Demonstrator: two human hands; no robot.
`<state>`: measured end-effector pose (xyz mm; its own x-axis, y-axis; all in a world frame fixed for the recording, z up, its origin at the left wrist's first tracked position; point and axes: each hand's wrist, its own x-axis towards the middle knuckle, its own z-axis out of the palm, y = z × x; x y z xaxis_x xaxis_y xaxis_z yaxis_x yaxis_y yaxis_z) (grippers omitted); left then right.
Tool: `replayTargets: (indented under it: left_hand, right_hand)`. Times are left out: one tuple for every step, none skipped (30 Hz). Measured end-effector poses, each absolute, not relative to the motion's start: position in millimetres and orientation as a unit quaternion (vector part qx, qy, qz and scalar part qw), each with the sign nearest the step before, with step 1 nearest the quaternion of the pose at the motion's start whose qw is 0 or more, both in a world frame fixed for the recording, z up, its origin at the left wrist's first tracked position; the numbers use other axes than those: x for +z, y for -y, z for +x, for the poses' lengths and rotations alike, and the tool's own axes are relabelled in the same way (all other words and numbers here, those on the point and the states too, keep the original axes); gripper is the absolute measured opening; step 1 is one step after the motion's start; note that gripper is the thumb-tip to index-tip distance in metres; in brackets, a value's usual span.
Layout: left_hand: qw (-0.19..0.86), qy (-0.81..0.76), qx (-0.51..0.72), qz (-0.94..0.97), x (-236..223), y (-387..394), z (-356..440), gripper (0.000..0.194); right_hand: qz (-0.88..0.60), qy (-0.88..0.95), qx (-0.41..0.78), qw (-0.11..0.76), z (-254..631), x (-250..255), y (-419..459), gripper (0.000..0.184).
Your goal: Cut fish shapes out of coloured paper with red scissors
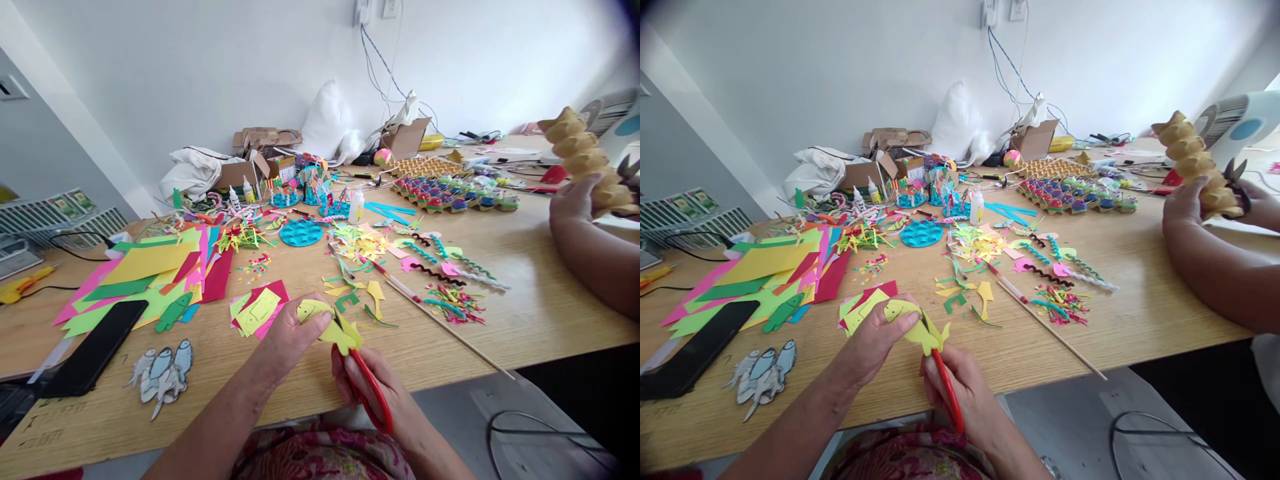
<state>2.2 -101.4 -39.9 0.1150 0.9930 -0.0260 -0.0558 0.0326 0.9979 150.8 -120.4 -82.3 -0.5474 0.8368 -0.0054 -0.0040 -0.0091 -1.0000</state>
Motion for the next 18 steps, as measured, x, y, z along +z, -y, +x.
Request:
replayTargets:
  left_hand:
    - [0.550, -0.461, 0.478, 0.506, -39.5, 101.4, 2.3, 0.017]
    - [0.551, -0.459, 0.478, 0.507, -39.2, 101.5, 2.5, 0.017]
    - [0.552, -0.456, 0.477, 0.510, -38.8, 101.5, 2.6, 0.017]
    - [0.552, -0.454, 0.477, 0.512, -38.5, 101.5, 2.8, 0.017]
    - [0.551, -0.453, 0.477, 0.515, -38.2, 101.6, 2.9, 0.017]
    - [0.548, -0.452, 0.477, 0.517, -37.9, 101.6, 3.1, 0.018]
    - [0.546, -0.452, 0.479, 0.518, -37.7, 101.6, 3.3, 0.018]
    - [0.544, -0.452, 0.480, 0.518, -37.5, 101.6, 3.5, 0.018]
    - [0.543, -0.453, 0.482, 0.517, -37.3, 101.6, 3.6, 0.017]
    - [0.542, -0.454, 0.484, 0.517, -37.2, 101.6, 3.7, 0.017]
    - [0.541, -0.454, 0.485, 0.516, -37.1, 101.5, 3.8, 0.016]
    - [0.540, -0.455, 0.485, 0.516, -37.0, 101.5, 3.9, 0.016]
    - [0.539, -0.456, 0.485, 0.516, -37.0, 101.4, 4.0, 0.016]
    - [0.538, -0.457, 0.485, 0.516, -36.9, 101.3, 4.1, 0.016]
    - [0.538, -0.458, 0.486, 0.514, -36.9, 101.2, 4.2, 0.016]
    - [0.537, -0.459, 0.487, 0.514, -36.9, 101.0, 4.3, 0.016]
    - [0.537, -0.460, 0.487, 0.513, -37.0, 100.9, 4.3, 0.016]
    - [0.537, -0.460, 0.487, 0.513, -37.1, 100.8, 4.3, 0.017]
  right_hand:
    - [-0.334, 0.620, 0.624, 0.338, 150.7, -82.5, 120.1, 0.049]
    - [-0.333, 0.619, 0.625, 0.339, 150.7, -82.6, 119.8, 0.049]
    - [-0.332, 0.618, 0.626, 0.341, 150.7, -82.5, 119.5, 0.050]
    - [-0.333, 0.615, 0.628, 0.342, 150.8, -82.2, 119.3, 0.050]
    - [-0.333, 0.613, 0.630, 0.341, 150.9, -81.7, 119.0, 0.050]
    - [-0.334, 0.611, 0.632, 0.341, 151.0, -81.0, 118.9, 0.050]
    - [-0.334, 0.610, 0.633, 0.340, 151.1, -80.4, 118.9, 0.051]
    - [-0.334, 0.610, 0.634, 0.339, 151.3, -79.9, 118.9, 0.051]
    - [-0.335, 0.608, 0.635, 0.339, 151.4, -79.6, 119.0, 0.051]
    - [-0.336, 0.606, 0.636, 0.339, 151.6, -79.7, 119.1, 0.050]
    - [-0.337, 0.604, 0.637, 0.340, 151.7, -80.0, 119.2, 0.050]
    - [-0.337, 0.602, 0.638, 0.341, 151.7, -80.5, 119.2, 0.050]
    - [-0.338, 0.601, 0.639, 0.341, 151.6, -81.2, 119.2, 0.050]
    - [-0.339, 0.600, 0.640, 0.340, 151.5, -81.9, 119.0, 0.050]
    - [-0.340, 0.600, 0.640, 0.339, 151.3, -82.4, 118.9, 0.051]
    - [-0.341, 0.600, 0.640, 0.338, 151.0, -82.8, 118.7, 0.051]
    - [-0.343, 0.599, 0.640, 0.338, 150.7, -82.8, 118.5, 0.051]
    - [-0.344, 0.598, 0.640, 0.338, 150.6, -82.7, 118.4, 0.051]
